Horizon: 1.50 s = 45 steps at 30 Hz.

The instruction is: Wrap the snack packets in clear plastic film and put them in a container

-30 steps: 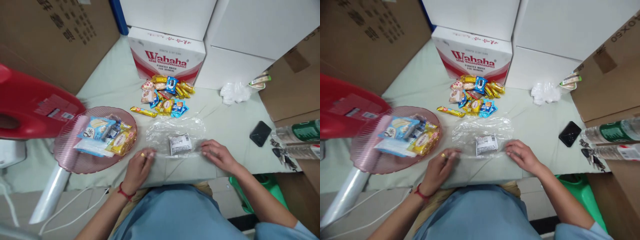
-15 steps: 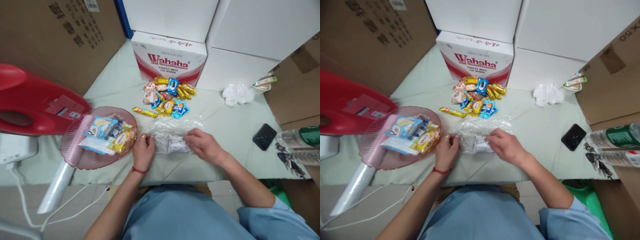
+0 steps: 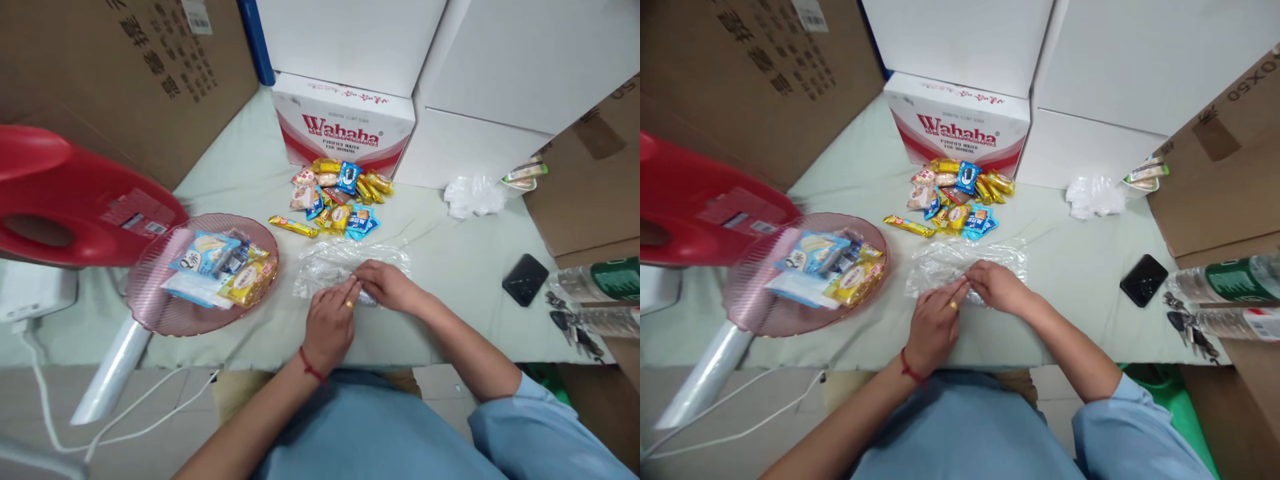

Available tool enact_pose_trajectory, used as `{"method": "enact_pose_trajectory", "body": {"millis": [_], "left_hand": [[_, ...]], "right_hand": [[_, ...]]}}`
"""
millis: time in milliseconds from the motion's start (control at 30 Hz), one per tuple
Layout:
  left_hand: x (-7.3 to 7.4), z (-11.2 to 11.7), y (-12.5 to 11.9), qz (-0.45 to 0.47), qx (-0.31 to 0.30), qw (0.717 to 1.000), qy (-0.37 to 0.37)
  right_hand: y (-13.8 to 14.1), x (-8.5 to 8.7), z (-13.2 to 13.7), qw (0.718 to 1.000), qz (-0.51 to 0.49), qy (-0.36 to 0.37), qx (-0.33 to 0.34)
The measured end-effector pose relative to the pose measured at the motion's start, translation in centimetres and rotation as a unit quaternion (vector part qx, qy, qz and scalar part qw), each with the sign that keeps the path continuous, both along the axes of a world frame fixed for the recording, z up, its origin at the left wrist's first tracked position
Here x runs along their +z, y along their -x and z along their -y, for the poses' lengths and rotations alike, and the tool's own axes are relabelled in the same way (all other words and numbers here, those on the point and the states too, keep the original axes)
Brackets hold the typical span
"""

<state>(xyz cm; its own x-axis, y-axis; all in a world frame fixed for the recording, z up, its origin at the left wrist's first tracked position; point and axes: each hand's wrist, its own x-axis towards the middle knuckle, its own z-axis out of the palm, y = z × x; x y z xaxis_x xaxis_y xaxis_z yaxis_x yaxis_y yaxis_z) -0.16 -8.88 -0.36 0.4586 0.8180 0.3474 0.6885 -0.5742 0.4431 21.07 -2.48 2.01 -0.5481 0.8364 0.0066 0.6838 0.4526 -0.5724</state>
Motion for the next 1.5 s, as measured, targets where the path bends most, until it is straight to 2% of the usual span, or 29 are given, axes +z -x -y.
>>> {"method": "enact_pose_trajectory", "body": {"millis": [67, 167, 267, 367, 433, 533, 600, 667, 767, 833, 900, 1000, 1100, 1233, 1367, 1433, 1500], "left_hand": [[-0.8, -1.1, -0.5, -0.017, 0.001, 1.000, 0.021], [-1.2, -1.3, -0.5, -0.026, 0.000, 0.999, 0.026], [-1.2, -0.9, -0.3, -0.031, 0.003, 0.999, 0.022], [-1.0, -0.9, -0.4, -0.032, 0.000, 0.999, 0.025], [-1.0, -0.9, -0.6, -0.033, -0.002, 0.999, 0.026], [-1.1, -0.9, -0.8, -0.034, -0.003, 0.999, 0.020], [-1.2, -1.0, -0.7, -0.032, -0.001, 0.999, 0.023], [-1.3, -1.1, -0.4, -0.019, -0.001, 0.999, 0.038], [-1.6, -1.5, 0.6, 0.041, -0.020, 0.997, 0.067], [-2.0, -1.7, 1.7, 0.110, -0.006, 0.990, 0.087], [-2.4, -1.6, 2.9, 0.178, 0.074, 0.976, 0.105], [-3.0, -1.2, 4.0, 0.216, 0.247, 0.938, 0.116], [-3.3, -0.8, 3.8, 0.202, 0.331, 0.914, 0.120], [-3.0, -1.8, 2.6, 0.200, 0.350, 0.902, 0.152], [-2.6, -3.2, 2.5, 0.195, 0.332, 0.900, 0.204], [-2.0, -3.3, 2.6, 0.201, 0.313, 0.909, 0.189], [-0.9, -3.1, 2.3, 0.200, 0.286, 0.929, 0.123]], "right_hand": [[-0.2, 0.3, -1.6, 0.996, 0.049, -0.021, -0.074], [-0.1, 0.1, -4.0, 0.970, 0.149, -0.040, -0.186], [0.5, -0.2, -5.9, 0.958, 0.203, 0.013, -0.203], [0.8, 0.4, -6.7, 0.967, 0.163, 0.087, -0.174], [0.7, 1.3, -6.1, 0.979, 0.110, 0.100, -0.141], [0.5, 2.6, -3.4, 0.995, 0.065, 0.051, -0.052], [0.6, 3.0, -0.8, 0.994, 0.101, 0.025, 0.019], [1.0, 2.9, 1.7, 0.984, 0.171, 0.001, 0.051], [1.6, 2.6, 4.4, 0.966, 0.255, -0.042, 0.026], [2.0, 2.3, 5.4, 0.957, 0.286, -0.047, 0.007], [2.4, 2.1, 5.8, 0.953, 0.300, -0.041, -0.012], [2.8, 1.9, 6.1, 0.955, 0.295, -0.035, -0.029], [2.9, 1.7, 6.2, 0.959, 0.279, -0.029, -0.035], [2.7, 1.7, 6.0, 0.964, 0.262, -0.023, -0.039], [2.6, 1.4, 5.9, 0.969, 0.241, -0.023, -0.044], [2.6, 1.2, 5.9, 0.973, 0.224, -0.028, -0.047], [2.6, 0.8, 5.9, 0.976, 0.210, -0.038, -0.047]]}}
